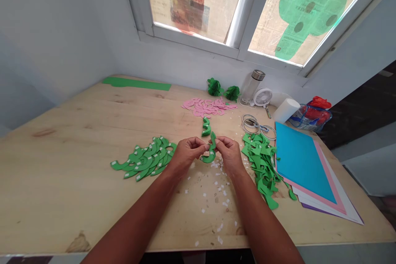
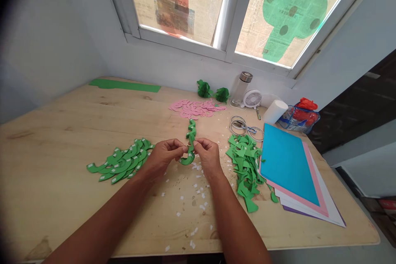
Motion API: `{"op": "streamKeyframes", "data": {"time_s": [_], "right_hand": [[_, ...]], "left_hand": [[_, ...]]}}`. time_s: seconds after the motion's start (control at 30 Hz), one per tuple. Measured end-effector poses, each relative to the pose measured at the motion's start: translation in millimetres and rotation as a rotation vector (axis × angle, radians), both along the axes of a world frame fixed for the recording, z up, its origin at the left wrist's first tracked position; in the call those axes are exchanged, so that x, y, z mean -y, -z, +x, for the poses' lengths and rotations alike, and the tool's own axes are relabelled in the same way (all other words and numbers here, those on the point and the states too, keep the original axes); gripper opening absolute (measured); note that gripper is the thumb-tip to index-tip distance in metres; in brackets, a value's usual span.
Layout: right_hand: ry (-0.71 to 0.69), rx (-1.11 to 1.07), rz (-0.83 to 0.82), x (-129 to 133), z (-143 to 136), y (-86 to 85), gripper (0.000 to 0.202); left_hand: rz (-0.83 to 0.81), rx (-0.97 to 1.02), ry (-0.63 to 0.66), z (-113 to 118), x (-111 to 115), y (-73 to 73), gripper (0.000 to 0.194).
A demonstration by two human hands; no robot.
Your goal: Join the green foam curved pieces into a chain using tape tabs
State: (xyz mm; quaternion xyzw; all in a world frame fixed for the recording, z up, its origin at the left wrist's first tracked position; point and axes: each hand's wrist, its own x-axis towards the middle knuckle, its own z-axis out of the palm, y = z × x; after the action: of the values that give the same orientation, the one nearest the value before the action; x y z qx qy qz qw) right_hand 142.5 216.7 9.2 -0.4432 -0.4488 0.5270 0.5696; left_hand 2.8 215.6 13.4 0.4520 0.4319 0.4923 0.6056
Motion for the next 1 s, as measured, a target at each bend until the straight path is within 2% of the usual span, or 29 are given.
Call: {"op": "streamKeyframes", "data": {"time_s": [0.47,0.67,1.0], "right_hand": [[0.004,-0.032,0.005,0.0,0.0,2.2,0.016],[0.006,-0.041,0.011,-1.3,0.7,5.4,0.016],[0.009,-0.018,0.005,-0.1,0.1,3.6,0.019]], "left_hand": [[-0.006,0.091,-0.031,1.7,0.4,4.0,0.023],[-0.012,0.107,-0.024,2.0,1.9,-0.3,0.027],[-0.013,0.119,-0.022,1.6,2.9,-3.4,0.023]]}}
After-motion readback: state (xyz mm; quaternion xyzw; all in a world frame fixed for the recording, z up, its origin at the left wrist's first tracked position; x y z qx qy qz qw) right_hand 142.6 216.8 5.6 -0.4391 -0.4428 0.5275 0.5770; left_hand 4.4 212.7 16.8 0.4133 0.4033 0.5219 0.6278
